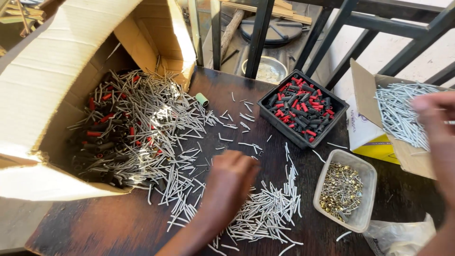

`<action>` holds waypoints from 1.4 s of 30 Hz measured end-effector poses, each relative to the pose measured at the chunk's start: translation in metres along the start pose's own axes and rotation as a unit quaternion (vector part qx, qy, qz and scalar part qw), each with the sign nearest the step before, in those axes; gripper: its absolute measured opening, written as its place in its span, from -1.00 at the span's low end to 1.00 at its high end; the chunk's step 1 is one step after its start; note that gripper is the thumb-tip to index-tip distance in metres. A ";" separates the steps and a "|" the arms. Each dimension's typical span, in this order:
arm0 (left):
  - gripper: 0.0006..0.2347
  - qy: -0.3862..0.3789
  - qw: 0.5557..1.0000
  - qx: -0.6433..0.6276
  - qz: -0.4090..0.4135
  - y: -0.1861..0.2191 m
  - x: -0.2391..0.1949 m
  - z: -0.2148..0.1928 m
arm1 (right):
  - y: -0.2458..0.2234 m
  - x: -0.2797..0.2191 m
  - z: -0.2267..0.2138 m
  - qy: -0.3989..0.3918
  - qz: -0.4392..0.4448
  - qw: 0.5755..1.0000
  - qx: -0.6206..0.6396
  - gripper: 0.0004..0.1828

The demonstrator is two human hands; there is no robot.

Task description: Sorting small metal pins and plastic sleeves from a pile into separate containers

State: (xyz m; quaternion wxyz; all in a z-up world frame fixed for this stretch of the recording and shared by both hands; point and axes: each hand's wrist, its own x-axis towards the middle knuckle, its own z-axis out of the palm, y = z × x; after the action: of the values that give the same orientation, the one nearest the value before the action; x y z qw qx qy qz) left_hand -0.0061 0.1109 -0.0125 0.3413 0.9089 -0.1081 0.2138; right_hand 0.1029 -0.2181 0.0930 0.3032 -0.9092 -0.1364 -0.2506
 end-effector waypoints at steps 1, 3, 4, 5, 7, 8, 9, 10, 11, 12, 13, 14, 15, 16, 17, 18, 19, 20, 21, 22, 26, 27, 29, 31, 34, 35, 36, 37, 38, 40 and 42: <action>-0.91 0.001 1.000 0.001 -0.002 -0.015 -0.007 -0.009 | -0.040 0.000 0.013 -0.002 -0.001 1.000 0.002 -0.82; -0.94 -0.007 0.991 0.070 -0.114 -0.046 -0.022 -0.028 | -0.122 0.000 0.039 -0.093 0.023 0.995 0.005 -0.92; -0.94 -0.005 0.991 0.072 -0.116 -0.055 -0.027 -0.033 | -0.129 -0.005 0.066 -0.094 0.021 0.995 0.008 -0.92; -0.93 -0.003 0.984 0.112 -0.138 -0.063 -0.032 -0.038 | -0.137 -0.011 0.093 -0.145 -0.028 0.988 0.041 -0.89; -0.92 0.002 0.975 0.153 -0.161 -0.075 -0.040 -0.043 | -0.152 -0.024 0.139 -0.195 -0.080 0.975 0.076 -0.87; -0.90 -0.011 0.975 0.155 -0.158 -0.077 -0.042 -0.043 | -0.159 -0.032 0.159 -0.297 -0.046 0.954 0.016 -0.87; -0.88 -0.023 0.975 0.157 -0.156 -0.080 -0.044 -0.043 | -0.165 -0.040 0.179 -0.393 -0.012 0.918 -0.045 -0.86; -0.88 -0.022 0.975 0.158 -0.157 -0.078 -0.044 -0.041 | -0.162 -0.050 0.191 -0.394 -0.014 0.918 -0.044 -0.86; -0.86 -0.023 0.977 0.156 -0.144 -0.076 -0.044 -0.039 | -0.159 -0.060 0.203 -0.389 -0.058 0.918 -0.041 -0.84; -0.85 -0.024 0.979 0.153 -0.130 -0.073 -0.044 -0.035 | -0.155 -0.070 0.214 -0.384 -0.101 0.917 -0.039 -0.78; -0.85 -0.023 0.979 0.153 -0.131 -0.073 -0.043 -0.033 | -0.153 -0.073 0.220 -0.384 -0.102 0.917 -0.040 -0.78; -0.86 -0.022 0.978 0.167 -0.121 -0.073 -0.042 -0.031 | -0.151 -0.078 0.226 -0.361 -0.116 0.925 -0.029 -0.87; -0.88 -0.021 0.977 0.182 -0.111 -0.072 -0.041 -0.028 | -0.148 -0.083 0.231 -0.336 -0.131 0.932 -0.018 -0.93; -0.88 -0.022 0.977 0.180 -0.110 -0.071 -0.043 -0.028 | -0.149 -0.084 0.231 -0.337 -0.130 0.932 -0.020 -0.93; -0.85 -0.021 0.978 0.177 -0.109 -0.071 -0.044 -0.028 | -0.150 -0.085 0.231 -0.330 -0.147 0.932 -0.028 -0.92; -0.82 -0.022 0.978 0.175 -0.107 -0.071 -0.045 -0.028 | -0.151 -0.087 0.232 -0.323 -0.163 0.932 -0.036 -0.91; -0.82 -0.023 0.979 0.174 -0.106 -0.070 -0.046 -0.030 | -0.149 -0.090 0.235 -0.323 -0.161 0.932 -0.037 -0.91; -0.81 -0.015 0.976 0.187 -0.110 -0.070 -0.048 -0.034 | -0.148 -0.093 0.239 -0.301 -0.177 0.935 -0.067 -0.93; -0.81 -0.007 0.973 0.199 -0.114 -0.071 -0.050 -0.038 | -0.148 -0.096 0.244 -0.278 -0.194 0.936 -0.097 -0.90; -0.81 -0.009 0.973 0.201 -0.115 -0.071 -0.051 -0.040 | -0.146 -0.098 0.247 -0.279 -0.193 0.936 -0.094 -0.90; -0.81 -0.009 0.974 0.184 -0.131 -0.072 -0.056 -0.048 | -0.142 -0.102 0.253 -0.256 -0.217 0.933 -0.126 -0.90; -0.79 -0.014 0.972 0.191 -0.134 -0.072 -0.057 -0.050 | -0.141 -0.102 0.253 -0.264 -0.203 0.936 -0.118 -0.87; -0.80 -0.018 0.966 0.205 -0.154 -0.071 -0.058 -0.057 | -0.148 -0.094 0.241 -0.305 -0.154 0.936 -0.083 -0.90; -0.81 -0.022 0.959 0.220 -0.174 -0.073 -0.059 -0.062 | -0.147 -0.088 0.236 -0.343 -0.106 0.932 -0.045 -0.92; -0.88 0.002 0.961 0.224 -0.163 -0.078 -0.059 -0.062 | -0.139 -0.085 0.237 -0.313 -0.102 0.944 -0.036 -0.88; -0.88 -0.010 0.964 0.218 -0.153 -0.079 -0.059 -0.059 | -0.139 -0.084 0.236 -0.310 -0.107 0.944 -0.035 -0.89; -0.87 -0.023 0.967 0.210 -0.143 -0.079 -0.060 -0.055 | -0.139 -0.084 0.234 -0.308 -0.111 0.944 -0.035 -0.89; -0.87 -0.022 0.967 0.210 -0.142 -0.076 -0.058 -0.052 | -0.139 -0.082 0.231 -0.308 -0.111 0.944 -0.036 -0.89; -0.88 -0.026 0.964 0.232 -0.127 -0.073 -0.057 -0.050 | -0.140 -0.081 0.229 -0.306 -0.111 0.945 -0.031 -0.84; -0.89 -0.029 0.961 0.252 -0.110 -0.071 -0.056 -0.046 | -0.145 -0.076 0.219 -0.302 -0.110 0.946 -0.029 -0.78; -0.94 -0.015 0.965 0.242 -0.096 -0.071 -0.057 -0.043 | -0.152 -0.069 0.206 -0.306 -0.091 0.948 -0.008 -0.84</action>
State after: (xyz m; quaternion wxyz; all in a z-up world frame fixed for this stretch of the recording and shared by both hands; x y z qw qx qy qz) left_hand -0.0456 0.1957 -0.0502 0.1279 0.9738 0.0292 0.1860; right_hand 0.0615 0.0212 -0.0126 0.2154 -0.9285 -0.3023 0.0121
